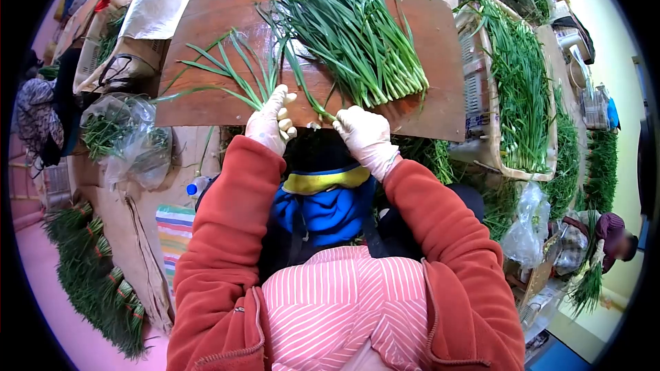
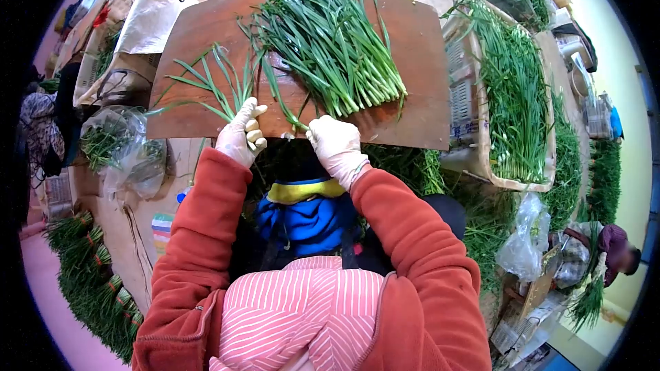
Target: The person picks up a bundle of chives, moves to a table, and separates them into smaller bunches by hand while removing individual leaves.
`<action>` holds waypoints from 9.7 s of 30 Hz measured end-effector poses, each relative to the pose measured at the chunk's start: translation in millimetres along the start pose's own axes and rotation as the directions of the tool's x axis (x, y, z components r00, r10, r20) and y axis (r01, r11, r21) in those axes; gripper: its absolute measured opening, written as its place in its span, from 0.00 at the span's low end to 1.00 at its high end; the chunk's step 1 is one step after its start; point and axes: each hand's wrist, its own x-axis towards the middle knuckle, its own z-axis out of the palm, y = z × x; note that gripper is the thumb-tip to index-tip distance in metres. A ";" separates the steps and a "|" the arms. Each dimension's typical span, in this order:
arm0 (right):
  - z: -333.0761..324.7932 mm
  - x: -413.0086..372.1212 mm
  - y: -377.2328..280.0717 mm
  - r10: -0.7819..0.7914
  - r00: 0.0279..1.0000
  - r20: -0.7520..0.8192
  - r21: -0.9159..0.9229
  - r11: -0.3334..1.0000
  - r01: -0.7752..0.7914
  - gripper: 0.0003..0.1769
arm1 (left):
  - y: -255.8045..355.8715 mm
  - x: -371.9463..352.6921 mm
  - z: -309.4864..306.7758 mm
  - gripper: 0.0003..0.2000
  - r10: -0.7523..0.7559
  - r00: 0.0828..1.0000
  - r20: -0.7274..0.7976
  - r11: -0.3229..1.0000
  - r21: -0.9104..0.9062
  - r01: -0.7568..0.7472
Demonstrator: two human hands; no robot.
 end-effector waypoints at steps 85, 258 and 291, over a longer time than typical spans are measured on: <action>-52.6 -21.2 -5.0 0.160 0.984 0.080 0.078 0.983 -0.166 0.23 | 4.9 11.3 5.3 0.12 0.121 0.963 0.241 0.989 -0.117 -0.095; -7.5 -39.6 -36.8 -0.380 0.785 0.489 0.155 0.924 0.350 0.13 | 104.2 6.6 2.8 0.14 0.758 0.594 0.269 0.581 0.135 -0.803; -72.9 12.4 -25.5 0.073 0.892 0.446 0.891 0.053 -0.450 0.14 | 152.3 115.9 -102.8 0.28 0.649 0.745 0.155 -0.430 0.882 0.192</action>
